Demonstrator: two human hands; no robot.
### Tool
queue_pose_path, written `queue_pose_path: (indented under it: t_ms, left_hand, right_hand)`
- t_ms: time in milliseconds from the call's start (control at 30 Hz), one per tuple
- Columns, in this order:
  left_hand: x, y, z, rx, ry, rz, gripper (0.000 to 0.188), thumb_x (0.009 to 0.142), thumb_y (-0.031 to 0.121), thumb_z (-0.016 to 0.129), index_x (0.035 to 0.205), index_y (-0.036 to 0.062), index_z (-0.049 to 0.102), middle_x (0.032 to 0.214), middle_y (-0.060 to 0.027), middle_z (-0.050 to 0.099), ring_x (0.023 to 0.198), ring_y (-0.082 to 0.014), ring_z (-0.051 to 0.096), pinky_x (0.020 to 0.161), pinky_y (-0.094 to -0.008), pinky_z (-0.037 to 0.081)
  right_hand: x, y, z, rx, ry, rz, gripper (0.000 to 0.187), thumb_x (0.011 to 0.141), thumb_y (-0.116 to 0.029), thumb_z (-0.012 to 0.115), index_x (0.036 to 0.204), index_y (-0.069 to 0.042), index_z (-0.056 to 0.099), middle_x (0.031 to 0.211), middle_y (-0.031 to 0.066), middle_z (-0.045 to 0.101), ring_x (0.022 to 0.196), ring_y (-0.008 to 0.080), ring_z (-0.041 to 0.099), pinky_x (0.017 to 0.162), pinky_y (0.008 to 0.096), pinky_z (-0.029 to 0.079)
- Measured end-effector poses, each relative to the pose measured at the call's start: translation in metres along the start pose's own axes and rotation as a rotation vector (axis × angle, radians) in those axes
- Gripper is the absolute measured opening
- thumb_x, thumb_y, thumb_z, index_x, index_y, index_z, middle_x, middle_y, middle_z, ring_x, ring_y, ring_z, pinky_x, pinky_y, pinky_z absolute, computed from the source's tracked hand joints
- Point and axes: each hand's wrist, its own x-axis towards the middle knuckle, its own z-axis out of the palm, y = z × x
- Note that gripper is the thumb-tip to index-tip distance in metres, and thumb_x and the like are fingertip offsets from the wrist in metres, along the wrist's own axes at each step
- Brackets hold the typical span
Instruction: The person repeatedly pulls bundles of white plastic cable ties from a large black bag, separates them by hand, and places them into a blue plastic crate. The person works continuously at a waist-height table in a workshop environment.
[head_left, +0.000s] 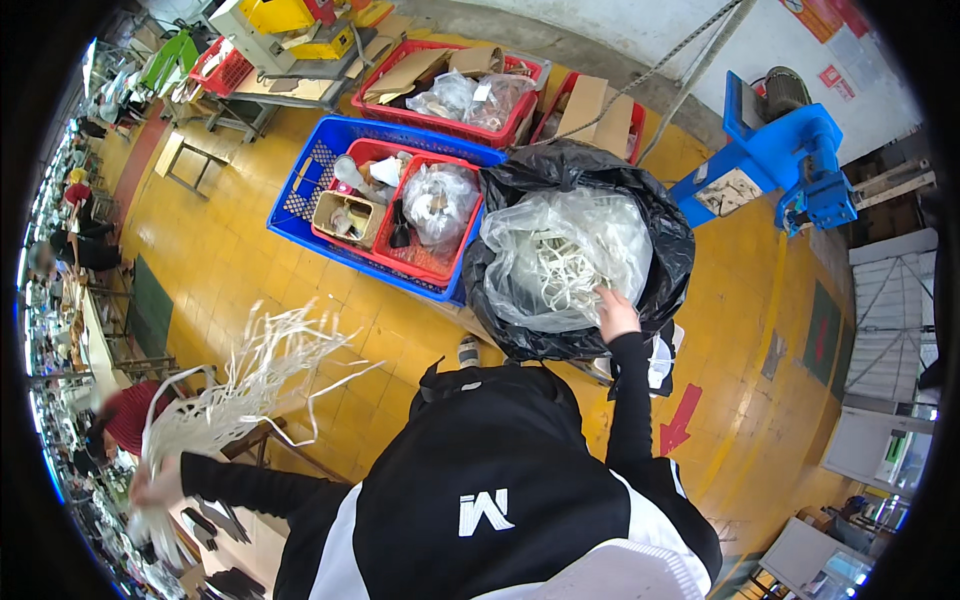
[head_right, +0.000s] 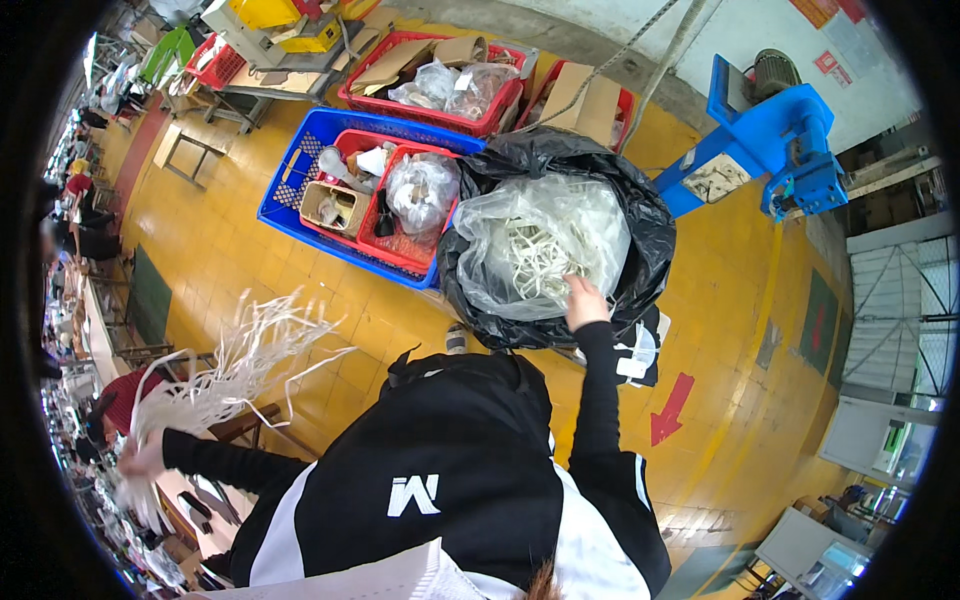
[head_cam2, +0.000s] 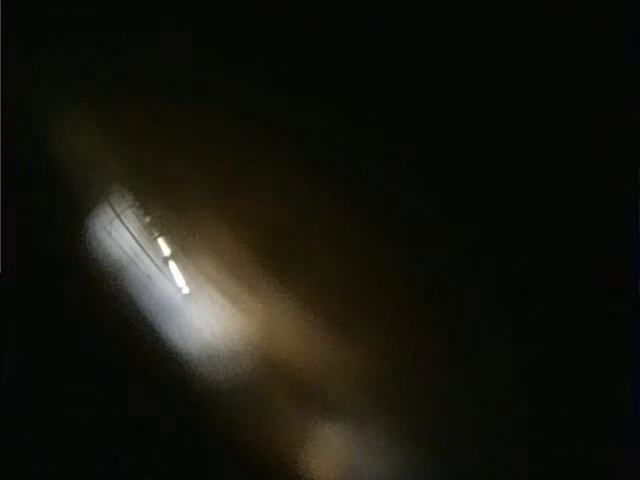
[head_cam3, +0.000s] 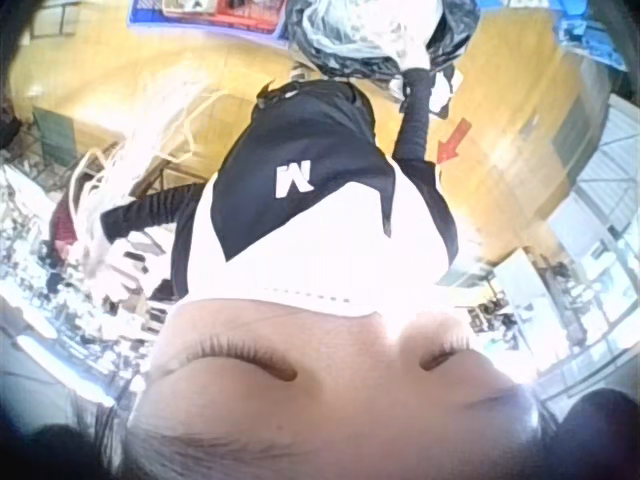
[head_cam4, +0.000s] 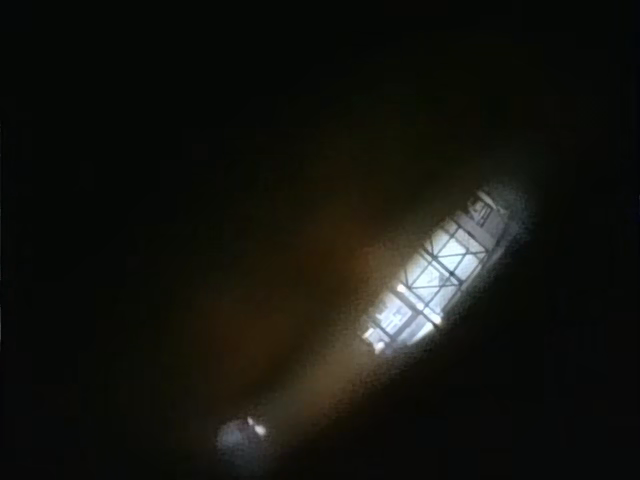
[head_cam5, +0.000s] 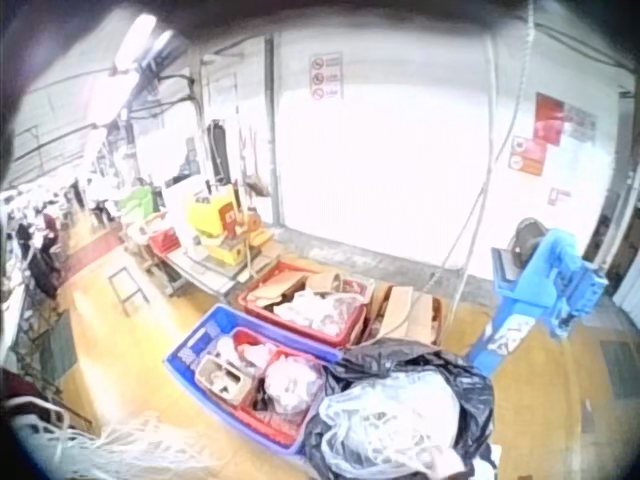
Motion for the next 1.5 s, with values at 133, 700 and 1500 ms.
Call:
queue_pose_path:
  t_ms: [133, 700, 1500]
  left_hand:
    - [-0.112, -0.024, 0.037, -1.176, -0.734, -1.196, 0.007, 0.083, 0.014, 0.054, 0.088, 0.0084, 0.055, 0.075, -0.002, 0.052, 0.07, -0.0135, 0.05, 0.064, -0.0268, 0.042]
    - [-0.302, 0.279, -0.036, -1.387, -2.152, -1.224, 0.034, 0.091, 0.026, 0.041, 0.108, -0.001, 0.055, 0.111, -0.0138, 0.055, 0.1, -0.0197, 0.053, 0.089, -0.0325, 0.039]
    - [-0.035, -0.088, -0.022, -0.223, -0.033, -0.64, 0.022, 0.082, 0.023, 0.055, 0.084, 0.0024, 0.062, 0.066, -0.007, 0.056, 0.055, -0.0175, 0.054, 0.053, -0.0289, 0.046]
  right_hand:
    - [0.053, -0.017, 0.062, -0.142, 0.06, 0.074, 0.032, 0.074, -0.029, 0.064, 0.098, -0.008, 0.06, 0.093, 0.0137, 0.057, 0.087, 0.0317, 0.056, 0.076, 0.04, 0.045]
    - [0.002, -0.194, 0.025, 0.709, -0.265, -0.095, 0.017, 0.088, -0.017, 0.051, 0.087, -0.002, 0.059, 0.065, 0.0136, 0.059, 0.059, 0.0282, 0.06, 0.056, 0.0345, 0.046]
    - [-0.019, -0.056, 0.051, 0.093, -0.057, 0.007, 0.029, 0.071, -0.014, 0.063, 0.1, -0.013, 0.06, 0.094, 0.0106, 0.051, 0.091, 0.0298, 0.053, 0.08, 0.0404, 0.043]
